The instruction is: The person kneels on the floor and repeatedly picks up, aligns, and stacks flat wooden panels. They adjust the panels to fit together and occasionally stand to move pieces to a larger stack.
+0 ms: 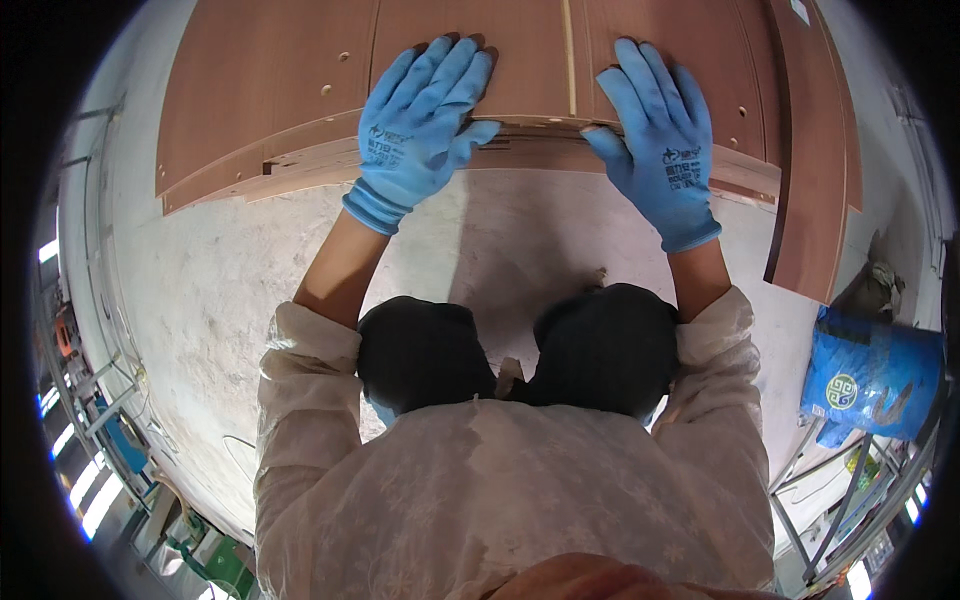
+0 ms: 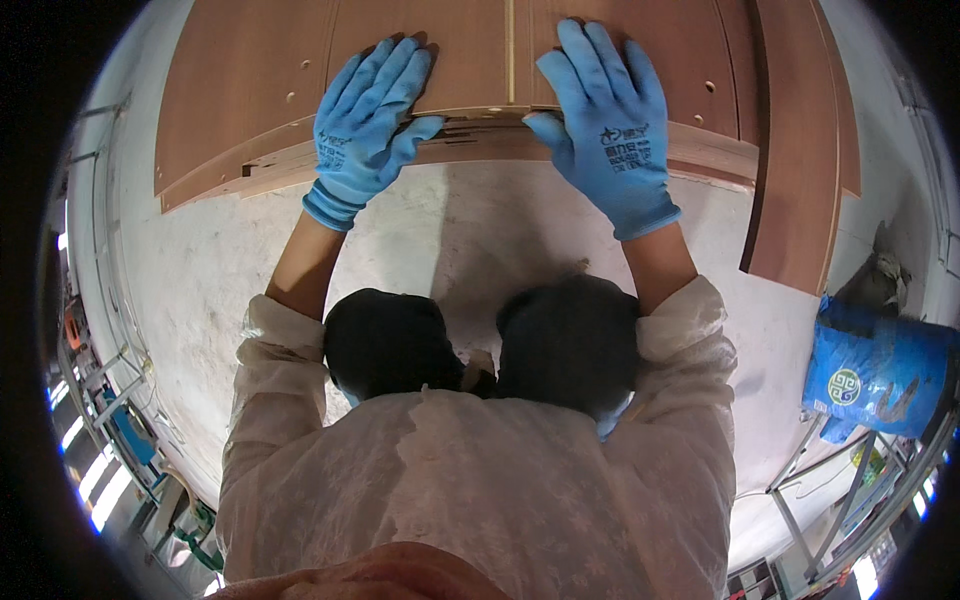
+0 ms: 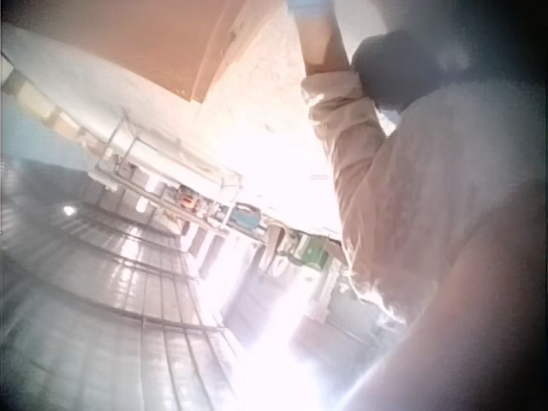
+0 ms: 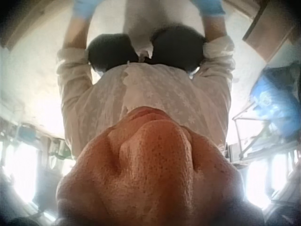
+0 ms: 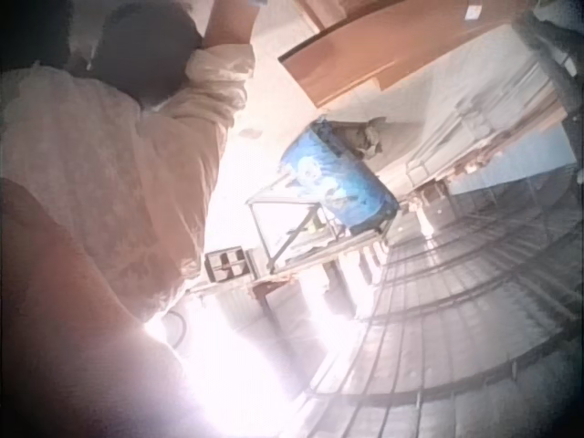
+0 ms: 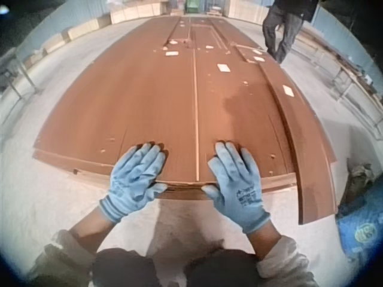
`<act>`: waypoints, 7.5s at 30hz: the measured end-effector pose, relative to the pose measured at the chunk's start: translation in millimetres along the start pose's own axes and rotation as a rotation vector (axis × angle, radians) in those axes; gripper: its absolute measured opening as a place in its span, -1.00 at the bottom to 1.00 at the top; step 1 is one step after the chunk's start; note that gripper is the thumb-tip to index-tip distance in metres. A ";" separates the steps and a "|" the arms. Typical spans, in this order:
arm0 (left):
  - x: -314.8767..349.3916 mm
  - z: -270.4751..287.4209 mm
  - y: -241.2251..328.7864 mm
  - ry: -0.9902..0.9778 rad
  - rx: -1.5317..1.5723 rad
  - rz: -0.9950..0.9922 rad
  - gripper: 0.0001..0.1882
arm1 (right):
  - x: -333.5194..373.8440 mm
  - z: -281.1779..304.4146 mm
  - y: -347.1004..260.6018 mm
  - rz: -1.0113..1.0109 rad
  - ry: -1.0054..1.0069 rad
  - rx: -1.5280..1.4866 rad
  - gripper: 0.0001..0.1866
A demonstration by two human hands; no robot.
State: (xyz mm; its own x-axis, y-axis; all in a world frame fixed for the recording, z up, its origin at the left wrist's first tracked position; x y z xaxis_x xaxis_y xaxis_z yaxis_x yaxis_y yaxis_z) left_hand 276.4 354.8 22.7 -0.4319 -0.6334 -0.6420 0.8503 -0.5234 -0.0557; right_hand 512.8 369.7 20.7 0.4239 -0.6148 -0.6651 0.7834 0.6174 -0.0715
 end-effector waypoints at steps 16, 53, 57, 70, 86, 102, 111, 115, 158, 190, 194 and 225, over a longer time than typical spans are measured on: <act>43.5 40.1 -48.2 0.141 0.022 0.165 -0.32 | -5.1 -0.9 -3.0 -0.027 0.000 0.033 -0.48; 75.1 42.7 -86.4 0.211 0.045 0.198 -0.35 | -3.3 -5.3 -0.2 -0.007 -0.009 0.021 -0.46; 69.0 45.5 -81.4 0.202 0.049 0.178 -0.36 | -3.5 -0.6 -1.3 -0.020 -0.035 0.008 -0.44; 64.0 41.1 -73.5 0.181 0.029 0.184 -0.37 | 0.5 1.6 1.8 -0.064 0.031 0.000 -0.48; 32.3 30.4 -8.4 0.045 0.082 0.086 -0.34 | -4.0 6.7 0.3 -0.042 0.030 0.010 -0.48; -37.8 -27.6 68.4 0.059 0.026 -0.017 -0.40 | 2.1 2.1 7.4 -0.031 0.013 0.000 -0.47; -42.4 -27.1 71.5 0.071 0.048 -0.009 -0.41 | 4.5 2.9 9.3 -0.048 -0.008 -0.005 -0.44; -42.3 -26.1 70.0 0.098 0.060 -0.022 -0.44 | 1.9 4.6 7.1 -0.046 0.004 -0.009 -0.45; -56.2 -14.0 68.4 0.090 0.178 -0.039 -0.42 | 45.9 149.8 102.6 -0.324 0.192 0.471 -0.38; 44.7 51.8 161.7 -0.690 1.518 0.752 -0.59 | 191.5 186.9 234.9 -1.440 0.158 -0.355 -0.41; 53.5 64.3 174.8 -0.746 1.504 0.812 -0.59 | 172.5 204.5 204.6 -1.644 0.008 -0.314 -0.38; -297.3 366.3 239.8 -0.396 2.155 1.960 -0.38 | -52.9 543.1 9.1 -1.512 -0.302 -0.610 -0.41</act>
State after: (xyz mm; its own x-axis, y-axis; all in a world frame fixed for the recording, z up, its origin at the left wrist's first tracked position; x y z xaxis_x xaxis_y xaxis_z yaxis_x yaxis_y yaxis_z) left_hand 498.5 208.8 480.3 -0.3879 -0.5879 0.7099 -0.6507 0.7202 0.2408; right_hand 744.4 141.3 458.9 -0.3808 -0.8207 0.4260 0.2909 -0.5437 -0.7873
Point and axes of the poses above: each hand's wrist, its own x-axis away from the middle knuckle, its own z-axis out of the back of the hand, y = z × x, the point moved 6 cm from there along -x, towards the middle knuckle, and after that the axes turned 8 degrees about y, right-handed, at the moved point
